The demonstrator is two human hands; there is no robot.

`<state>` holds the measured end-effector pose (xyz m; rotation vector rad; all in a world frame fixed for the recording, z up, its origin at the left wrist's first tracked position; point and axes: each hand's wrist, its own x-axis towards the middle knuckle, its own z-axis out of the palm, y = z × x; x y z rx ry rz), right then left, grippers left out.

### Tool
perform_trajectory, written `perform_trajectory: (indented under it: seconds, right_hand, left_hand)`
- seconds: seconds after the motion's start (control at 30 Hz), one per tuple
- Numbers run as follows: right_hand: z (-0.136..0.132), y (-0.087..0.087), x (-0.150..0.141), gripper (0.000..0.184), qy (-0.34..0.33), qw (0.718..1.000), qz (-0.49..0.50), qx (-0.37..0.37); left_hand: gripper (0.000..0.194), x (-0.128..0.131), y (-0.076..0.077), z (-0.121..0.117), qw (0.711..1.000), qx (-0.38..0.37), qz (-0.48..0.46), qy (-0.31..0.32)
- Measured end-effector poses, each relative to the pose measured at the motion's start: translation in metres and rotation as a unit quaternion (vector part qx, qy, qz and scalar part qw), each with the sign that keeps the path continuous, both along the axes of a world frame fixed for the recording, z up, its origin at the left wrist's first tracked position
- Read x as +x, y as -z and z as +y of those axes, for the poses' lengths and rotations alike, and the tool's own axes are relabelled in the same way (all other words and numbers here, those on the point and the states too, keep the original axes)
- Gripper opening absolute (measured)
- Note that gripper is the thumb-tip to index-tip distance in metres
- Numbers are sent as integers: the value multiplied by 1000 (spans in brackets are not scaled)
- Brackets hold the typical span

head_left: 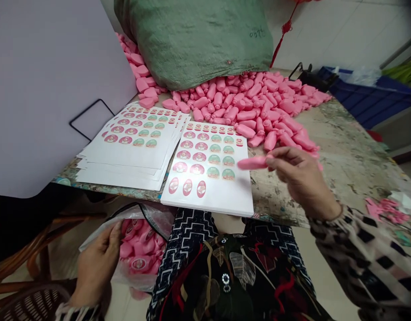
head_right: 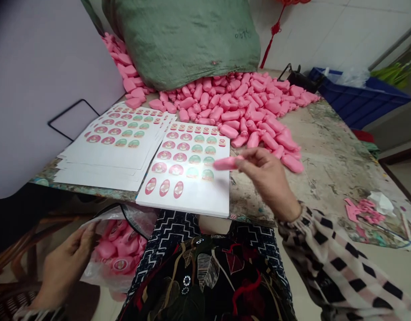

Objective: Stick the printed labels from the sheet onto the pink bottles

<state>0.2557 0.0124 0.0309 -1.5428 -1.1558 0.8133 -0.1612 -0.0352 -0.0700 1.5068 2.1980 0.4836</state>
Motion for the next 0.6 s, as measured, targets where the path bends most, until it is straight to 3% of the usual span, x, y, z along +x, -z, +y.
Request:
perform_trajectory:
  seconds: [0.07,0.13,0.2,0.27,0.33,0.4,0.43,0.47,0.5,0.57,0.6]
  right_hand:
    - [-7,1,-22,15,-72,984,138,-89]
    - [-12,4,-41,12,-131,949,223,-180]
    - [-15,6,-60,11,-183,915,262,-246]
    - [-19,7,-77,11,-230,891,268,-285]
    - [-24,8,-93,12,-271,875,255,-311]
    - [-28,12,-103,15,-302,872,230,-310]
    - [-28,14,-105,19,-310,881,206,-292]
    - [-28,18,-105,24,-311,898,167,-263]
    - [-26,22,-102,27,-303,920,112,-223]
    - [-19,30,-92,28,-260,955,-43,-134]
    - [-15,35,-87,28,-233,959,-127,-96]
  left_hand:
    - [39,21,-21,-2,999,25,-37,6]
    - [42,48,-42,-1,990,45,-131,32]
    - [48,77,-60,3,959,-5,-272,77]
    - [54,103,-71,6,894,-79,-424,121]
    - [59,124,-75,6,810,-185,-528,176]
    - [52,136,-71,4,734,-293,-573,216]
    - [47,139,-68,3,714,-327,-578,220]
    - [42,140,-65,2,712,-342,-574,215]
    - [39,139,-62,2,733,-328,-560,203]
    - [34,135,-58,6,820,-222,-497,178]
    - [32,132,-57,10,867,-146,-444,175]
